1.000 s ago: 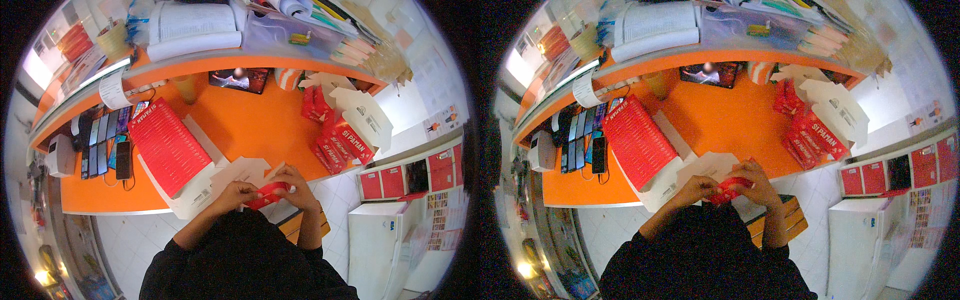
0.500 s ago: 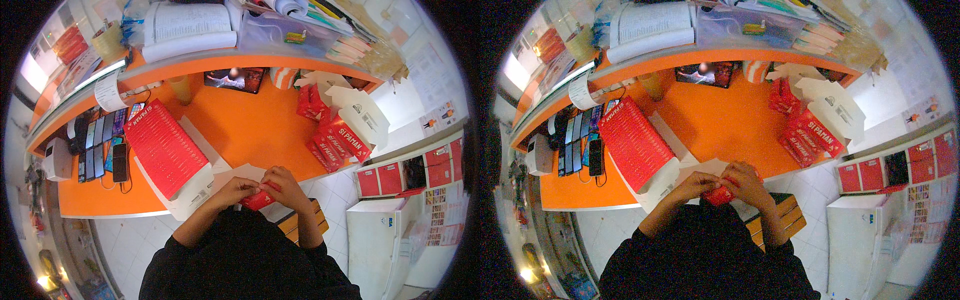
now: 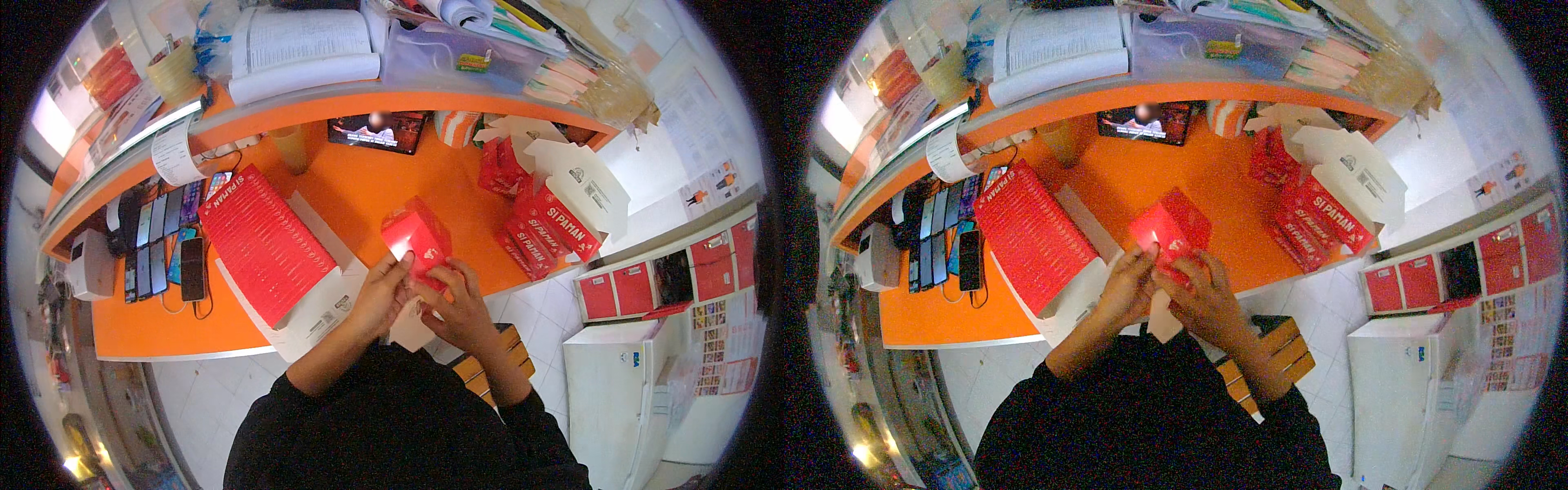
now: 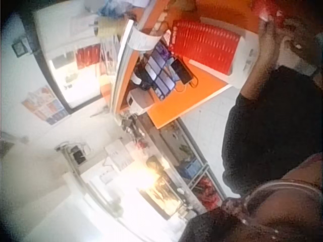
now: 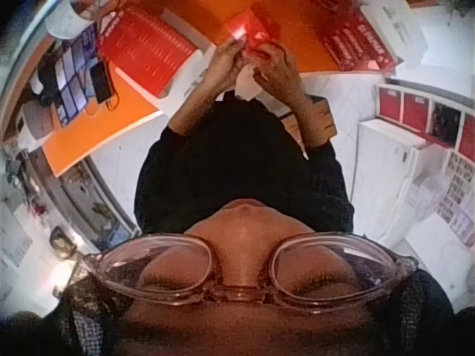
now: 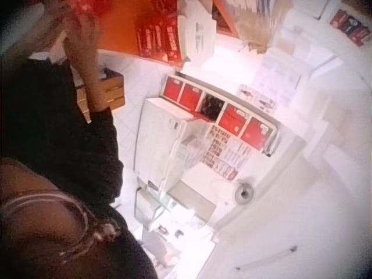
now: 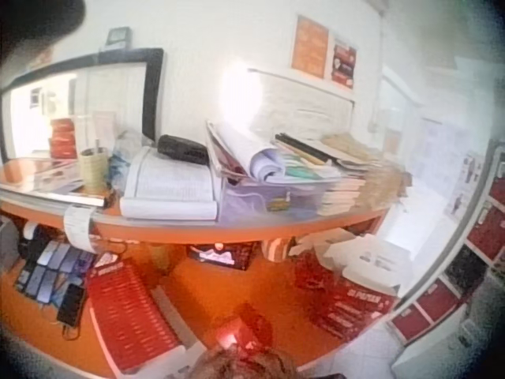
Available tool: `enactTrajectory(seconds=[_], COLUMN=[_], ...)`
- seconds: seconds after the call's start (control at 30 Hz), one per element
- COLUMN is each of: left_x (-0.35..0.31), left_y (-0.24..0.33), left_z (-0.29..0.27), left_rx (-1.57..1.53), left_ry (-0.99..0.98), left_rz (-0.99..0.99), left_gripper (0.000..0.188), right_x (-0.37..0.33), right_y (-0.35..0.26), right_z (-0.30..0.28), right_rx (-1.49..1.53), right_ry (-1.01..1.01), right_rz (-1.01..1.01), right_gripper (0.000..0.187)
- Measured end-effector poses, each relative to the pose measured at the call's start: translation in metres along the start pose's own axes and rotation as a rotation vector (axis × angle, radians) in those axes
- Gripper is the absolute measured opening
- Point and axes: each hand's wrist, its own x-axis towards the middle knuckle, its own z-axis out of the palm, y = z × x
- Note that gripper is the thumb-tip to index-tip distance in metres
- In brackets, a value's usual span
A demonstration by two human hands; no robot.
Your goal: The person assembles red and white cardboard boxes by folding the flaps and tucking them into slots. They handle the boxes one at a time, stacking the finished units on the counter. The person briefly hands a stack of boxes to a customer before resuming the assembly process.
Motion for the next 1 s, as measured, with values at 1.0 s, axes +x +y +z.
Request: enactTrajectory(seconds=[1.0], left_x=[-0.012], left_y=[-0.027], left_z=[0.036], left_rx=[0.830], left_ry=[-0.006], left_rz=[0.435], left_gripper=[0.021], right_x=[0.000], right_y=[0.010], right_z=[0.007], right_rx=[0.369], right_ry=[0.366], right_rz=[0.416], right_gripper=[0.066])
